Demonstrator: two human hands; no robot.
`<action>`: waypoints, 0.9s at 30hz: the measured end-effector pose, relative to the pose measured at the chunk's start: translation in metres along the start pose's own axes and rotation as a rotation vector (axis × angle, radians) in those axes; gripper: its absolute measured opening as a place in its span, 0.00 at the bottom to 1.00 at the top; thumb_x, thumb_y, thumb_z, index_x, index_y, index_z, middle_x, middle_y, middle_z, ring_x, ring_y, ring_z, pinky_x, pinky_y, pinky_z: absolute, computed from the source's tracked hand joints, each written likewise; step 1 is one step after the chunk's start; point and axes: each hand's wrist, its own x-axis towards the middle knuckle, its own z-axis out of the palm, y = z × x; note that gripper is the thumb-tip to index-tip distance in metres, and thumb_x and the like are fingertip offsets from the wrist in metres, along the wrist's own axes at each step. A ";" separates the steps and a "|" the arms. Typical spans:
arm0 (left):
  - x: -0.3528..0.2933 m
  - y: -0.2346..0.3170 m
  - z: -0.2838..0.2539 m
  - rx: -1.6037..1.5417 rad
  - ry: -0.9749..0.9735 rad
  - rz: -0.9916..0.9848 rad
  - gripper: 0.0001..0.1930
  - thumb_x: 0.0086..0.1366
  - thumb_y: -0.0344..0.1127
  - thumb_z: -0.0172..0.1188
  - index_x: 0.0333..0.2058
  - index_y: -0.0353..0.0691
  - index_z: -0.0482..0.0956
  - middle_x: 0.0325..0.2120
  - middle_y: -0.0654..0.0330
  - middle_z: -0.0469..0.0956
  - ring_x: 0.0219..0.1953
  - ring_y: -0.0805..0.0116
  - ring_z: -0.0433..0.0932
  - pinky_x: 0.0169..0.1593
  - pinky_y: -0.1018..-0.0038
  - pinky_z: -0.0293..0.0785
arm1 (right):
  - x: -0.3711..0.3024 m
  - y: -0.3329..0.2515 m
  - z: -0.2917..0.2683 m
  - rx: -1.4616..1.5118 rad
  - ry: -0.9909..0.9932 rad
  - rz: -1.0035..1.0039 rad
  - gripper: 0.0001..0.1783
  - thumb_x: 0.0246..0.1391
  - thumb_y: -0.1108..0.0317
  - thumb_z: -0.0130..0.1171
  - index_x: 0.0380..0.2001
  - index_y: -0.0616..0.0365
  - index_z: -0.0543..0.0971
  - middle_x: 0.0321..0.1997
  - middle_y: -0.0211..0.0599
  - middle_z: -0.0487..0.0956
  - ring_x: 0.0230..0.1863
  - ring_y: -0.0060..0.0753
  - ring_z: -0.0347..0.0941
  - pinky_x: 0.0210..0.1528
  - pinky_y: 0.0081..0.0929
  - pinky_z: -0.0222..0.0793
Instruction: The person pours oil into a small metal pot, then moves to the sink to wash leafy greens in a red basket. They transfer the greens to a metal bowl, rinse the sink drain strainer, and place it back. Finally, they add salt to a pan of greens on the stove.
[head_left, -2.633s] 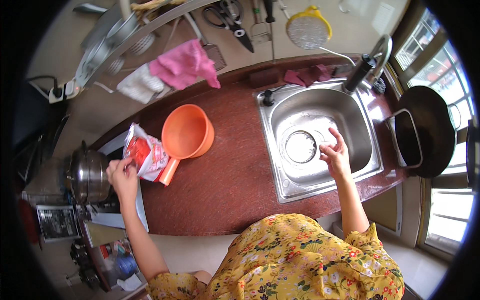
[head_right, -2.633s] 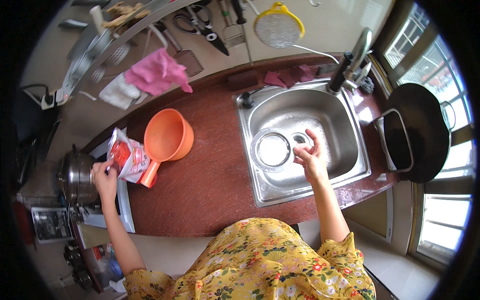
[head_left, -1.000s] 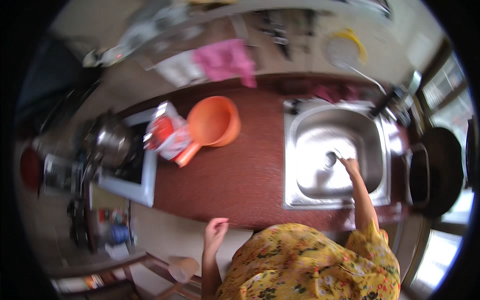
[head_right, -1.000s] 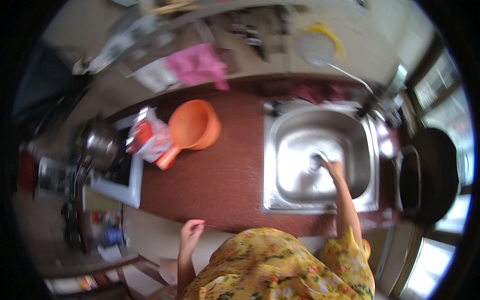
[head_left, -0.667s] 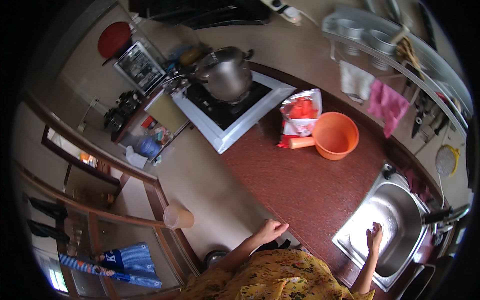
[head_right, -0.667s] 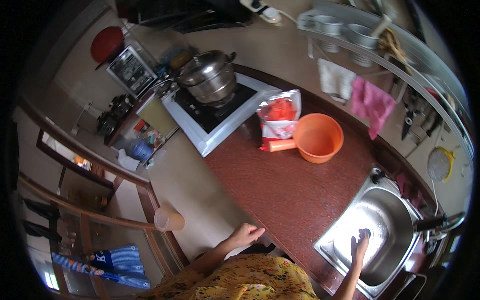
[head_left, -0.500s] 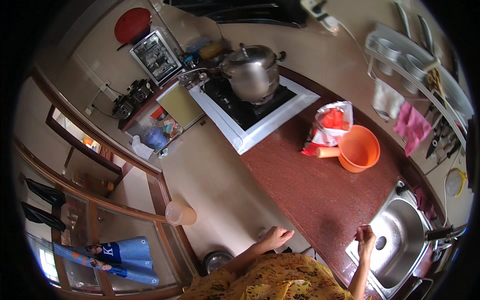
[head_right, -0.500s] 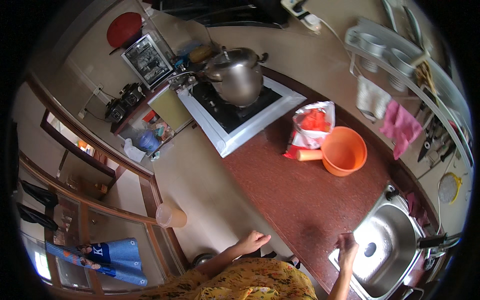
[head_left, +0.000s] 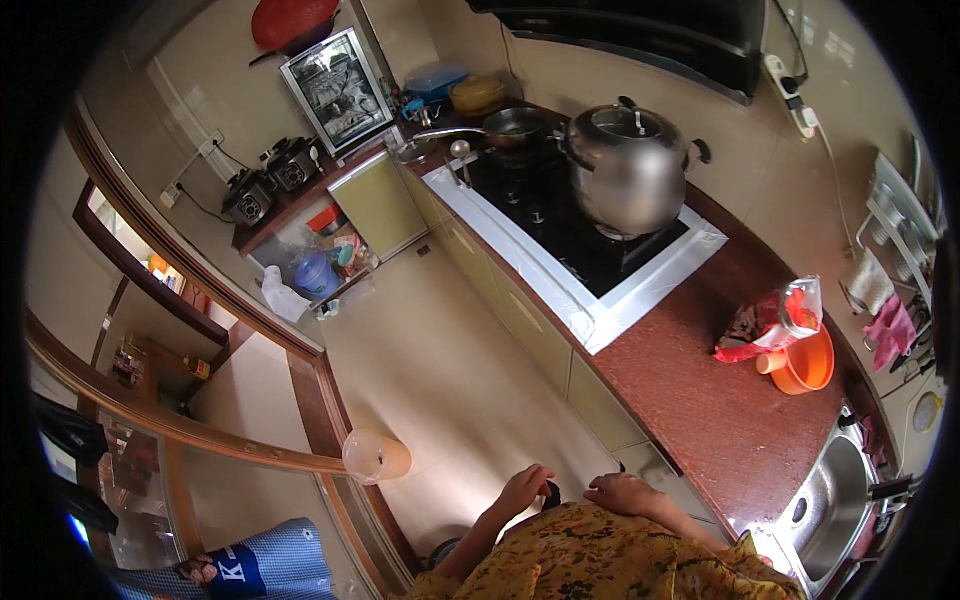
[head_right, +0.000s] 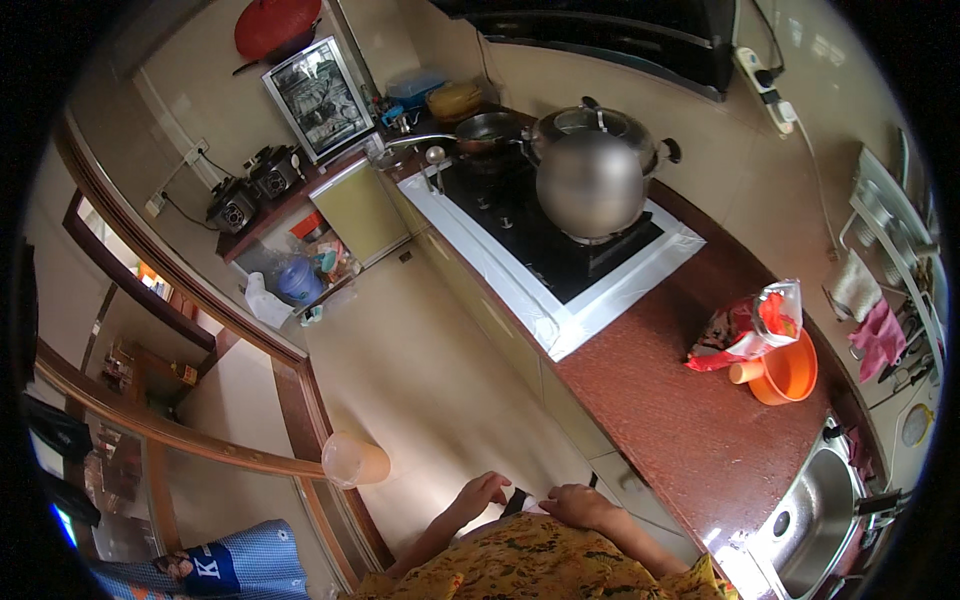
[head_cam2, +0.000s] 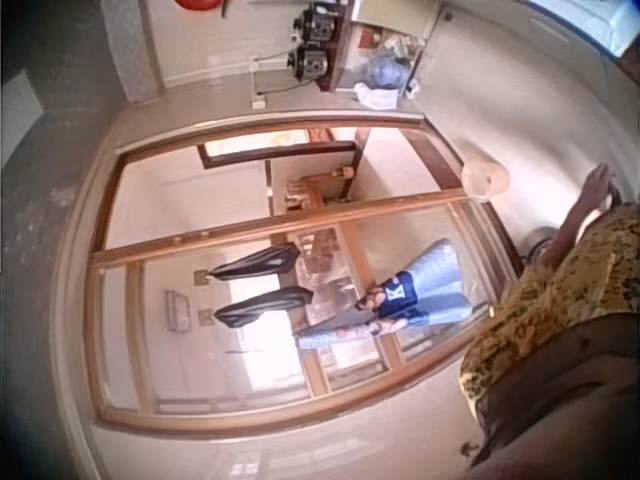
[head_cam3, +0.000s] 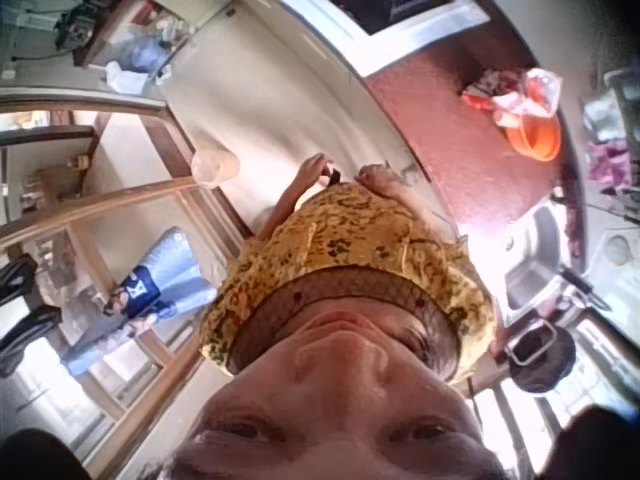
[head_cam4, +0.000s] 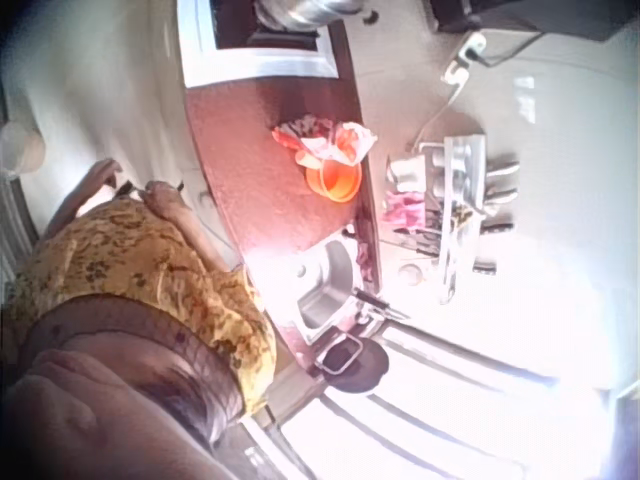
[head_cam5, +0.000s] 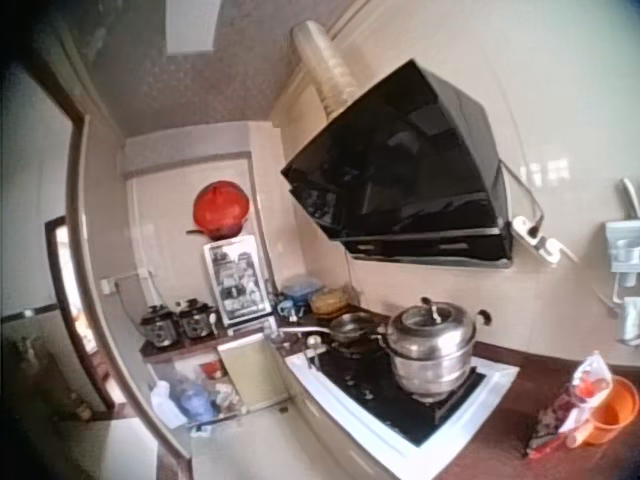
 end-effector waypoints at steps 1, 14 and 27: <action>-0.004 0.000 -0.012 0.077 0.004 -0.033 0.16 0.63 0.41 0.38 0.35 0.35 0.70 0.22 0.57 0.73 0.26 0.70 0.72 0.33 0.76 0.67 | 0.012 -0.006 -0.006 -0.023 -0.015 -0.006 0.20 0.53 0.52 0.42 0.37 0.56 0.72 0.36 0.46 0.74 0.42 0.48 0.68 0.43 0.38 0.63; 0.048 -0.071 -0.151 0.352 0.145 -0.117 0.15 0.60 0.40 0.44 0.36 0.35 0.71 0.32 0.49 0.73 0.37 0.55 0.72 0.40 0.67 0.66 | 0.222 -0.029 -0.103 -0.072 -0.060 -0.149 0.27 0.50 0.49 0.47 0.41 0.64 0.70 0.44 0.49 0.71 0.46 0.47 0.66 0.48 0.36 0.60; 0.157 0.020 -0.351 0.505 0.259 -0.262 0.15 0.59 0.41 0.44 0.33 0.33 0.71 0.25 0.53 0.75 0.30 0.61 0.74 0.37 0.69 0.68 | 0.433 -0.027 -0.341 -0.269 0.972 0.186 0.28 0.39 0.67 0.58 0.47 0.62 0.64 0.46 0.48 0.65 0.45 0.49 0.62 0.46 0.35 0.62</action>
